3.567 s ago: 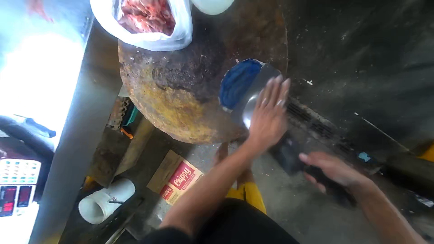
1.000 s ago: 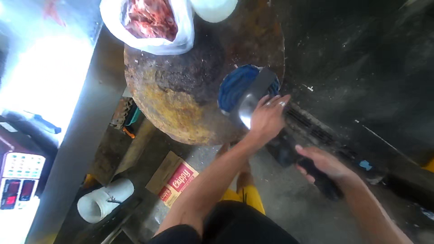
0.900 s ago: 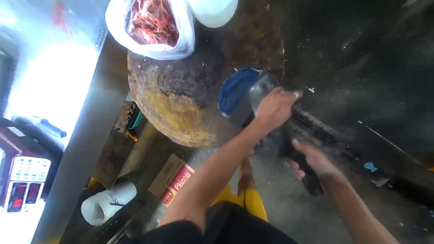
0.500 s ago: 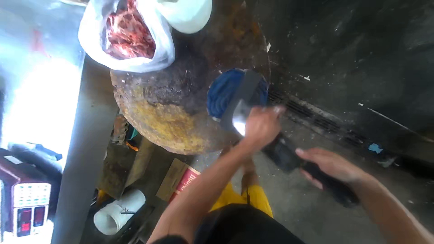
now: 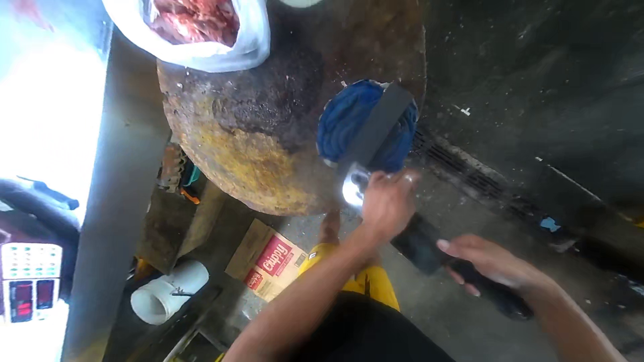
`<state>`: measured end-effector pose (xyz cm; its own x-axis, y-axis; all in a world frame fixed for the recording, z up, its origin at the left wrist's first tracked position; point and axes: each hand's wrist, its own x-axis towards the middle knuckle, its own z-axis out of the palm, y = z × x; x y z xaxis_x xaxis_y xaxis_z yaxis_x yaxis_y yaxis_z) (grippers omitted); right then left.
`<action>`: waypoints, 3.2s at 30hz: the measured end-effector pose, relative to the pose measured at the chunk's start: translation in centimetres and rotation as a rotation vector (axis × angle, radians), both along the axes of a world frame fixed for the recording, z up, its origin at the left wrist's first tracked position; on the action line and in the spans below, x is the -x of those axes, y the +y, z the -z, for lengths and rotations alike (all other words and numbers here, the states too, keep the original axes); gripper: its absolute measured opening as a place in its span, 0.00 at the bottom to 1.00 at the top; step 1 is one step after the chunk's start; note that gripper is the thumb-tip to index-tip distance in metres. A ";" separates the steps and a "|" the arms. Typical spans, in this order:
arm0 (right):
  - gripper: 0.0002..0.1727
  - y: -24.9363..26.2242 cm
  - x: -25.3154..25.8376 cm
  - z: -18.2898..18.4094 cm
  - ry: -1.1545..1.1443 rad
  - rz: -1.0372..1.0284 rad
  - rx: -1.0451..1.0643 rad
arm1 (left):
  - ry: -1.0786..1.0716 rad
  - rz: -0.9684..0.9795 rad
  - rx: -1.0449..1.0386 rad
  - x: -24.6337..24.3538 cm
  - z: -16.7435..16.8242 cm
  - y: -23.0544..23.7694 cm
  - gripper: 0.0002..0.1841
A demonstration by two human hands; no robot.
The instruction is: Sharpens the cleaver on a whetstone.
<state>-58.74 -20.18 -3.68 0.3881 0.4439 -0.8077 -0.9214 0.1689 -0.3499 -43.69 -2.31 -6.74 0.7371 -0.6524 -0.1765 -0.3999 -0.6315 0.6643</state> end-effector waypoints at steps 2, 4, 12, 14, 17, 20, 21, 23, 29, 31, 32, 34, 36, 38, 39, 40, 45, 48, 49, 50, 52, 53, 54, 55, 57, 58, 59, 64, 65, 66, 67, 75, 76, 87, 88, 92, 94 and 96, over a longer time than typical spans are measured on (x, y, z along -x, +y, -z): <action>0.27 0.2 0.0 0.1 -0.045 0.071 0.050 | -0.021 0.011 -0.002 -0.4 0.4 -0.4 0.17; 0.28 1.9 -1.8 0.7 -0.092 0.354 0.141 | -0.122 0.227 0.056 -5.6 1.5 -4.6 0.16; 0.29 5.5 3.6 0.5 -0.026 0.212 0.037 | -0.020 0.117 0.030 0.2 0.5 1.9 0.14; 0.26 5.6 2.8 0.3 -0.060 0.269 0.098 | -0.050 0.148 0.051 -0.5 0.9 1.2 0.15; 0.30 8.0 -2.8 2.6 -0.154 0.605 0.252 | -0.189 0.423 0.078 -8.7 2.4 -5.4 0.18; 0.33 10.8 -4.2 5.3 -0.200 0.755 0.227 | -0.281 0.546 0.159 -12.0 3.6 -8.3 0.16; 0.32 11.3 -2.5 5.1 -0.184 0.673 0.219 | -0.264 0.505 0.145 -10.6 3.2 -6.5 0.16; 0.31 11.8 2.6 3.3 -0.096 0.459 0.184 | -0.156 0.364 0.080 -4.8 2.2 -0.9 0.17; 0.25 9.9 0.6 2.2 -0.105 0.466 0.295 | -0.128 0.340 0.110 -4.6 2.2 -0.7 0.15; 0.27 9.7 -5.5 4.2 -0.185 0.690 0.369 | -0.207 0.519 0.110 -11.7 2.9 -6.9 0.16; 0.28 9.9 -7.8 5.1 -0.197 0.799 0.365 | -0.245 0.591 0.115 -14.7 3.3 -9.6 0.16; 0.27 11.0 -8.9 5.9 -0.205 0.890 0.315 | -0.271 0.637 0.150 -16.5 3.9 -11.5 0.16; 0.25 12.5 -4.7 5.9 -0.185 0.769 0.253 | -0.239 0.545 0.113 -13.1 3.2 -7.7 0.15; 0.22 13.8 1.8 4.1 -0.084 0.527 0.233 | -0.120 0.389 0.071 -5.9 2.0 -0.8 0.14; 0.23 14.2 4.4 3.2 -0.025 0.424 0.211 | -0.075 0.317 0.074 -2.4 1.9 2.2 0.13; 0.24 14.1 6.0 2.8 0.005 0.368 0.191 | -0.060 0.261 0.089 -0.1 2.0 4.1 0.13; 0.20 9.4 -4.0 4.1 -0.122 0.576 0.377 | -0.186 0.433 0.123 -9.6 3.0 -4.6 0.15; 0.20 9.4 -9.9 5.7 -0.188 0.880 0.360 | -0.196 0.580 0.081 -17.0 3.7 -12.0 0.16; 0.21 9.9 -9.8 6.0 -0.207 0.879 0.334 | -0.204 0.579 0.094 -17.3 3.6 -12.2 0.15; 0.23 10.5 -8.1 6.3 -0.212 0.818 0.306 | -0.231 0.560 0.084 -16.5 3.3 -11.1 0.14; 0.23 11.9 -1.4 5.1 -0.142 0.607 0.263 | -0.171 0.462 0.046 -10.1 2.3 -5.1 0.13; 0.24 11.9 1.9 3.9 -0.071 0.484 0.238 | -0.120 0.397 0.046 -6.3 1.6 -1.8 0.12; 0.25 11.5 4.4 2.4 -0.004 0.374 0.214 | -0.055 0.346 0.023 -2.8 0.9 0.9 0.12; 0.24 10.4 5.7 1.2 0.041 0.305 0.186 | -0.011 0.298 0.006 -0.4 0.6 2.5 0.12; 0.22 7.0 4.8 -0.3 0.060 0.279 0.183 | 0.040 0.248 0.001 -0.1 0.4 1.7 0.14; 0.20 5.2 3.4 -1.0 0.046 0.286 0.208 | 0.028 0.251 0.004 -1.2 0.4 -0.1 0.15; 0.19 3.7 1.4 -1.1 0.016 0.319 0.238 | -0.004 0.258 0.029 -3.0 0.7 -2.4 0.15; 0.20 1.5 -0.3 -2.1 0.025 0.275 0.173 | -0.025 0.186 0.124 -5.0 0.6 -4.8 0.14; 0.20 1.0 0.2 -2.6 0.039 0.206 0.169 | 0.012 0.116 0.142 -3.4 0.2 -3.3 0.14; 0.20 0.5 0.2 -2.9 0.033 0.162 0.189 | 0.021 0.052 0.171 -2.2 0.3 -2.5 0.14; 0.20 0.2 -0.4 -2.8 0.011 0.158 0.229 | 0.010 0.032 0.187 -2.4 0.6 -2.6 0.15; 0.20 1.6 0.7 -1.1 -0.001 0.204 0.131 | -0.030 0.083 0.144 -3.0 0.8 -2.6 0.13; 0.20 1.7 1.1 -1.0 -0.007 0.176 0.130 | -0.028 0.037 0.153 -1.6 0.8 -1.3 0.13; 0.27 9.0 4.0 3.8 -0.020 0.302 0.036 | -0.065 0.271 -0.001 -2.0 0.7 1.4 0.19; 0.27 8.7 5.2 3.5 -0.006 0.240 0.004 | -0.061 0.187 0.006 0.4 1.0 3.5 0.19; 0.22 6.9 0.1 3.6 -0.073 0.331 0.125 | -0.134 0.246 0.049 -4.0 2.4 0.2 0.22; 0.24 6.9 -5.4 5.3 -0.137 0.533 0.229 | -0.159 0.408 -0.038 -11.4 2.5 -5.6 0.25; 0.25 8.0 -8.2 6.3 -0.120 0.689 0.248 | -0.155 0.498 -0.122 -15.3 2.4 -8.9 0.27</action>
<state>-50.58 -12.21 -9.95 0.6045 -0.1223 -0.7871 -0.5881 0.5980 -0.5446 -28.34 -11.25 -9.15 0.3669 -0.9114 -0.1863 -0.7585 -0.4091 0.5073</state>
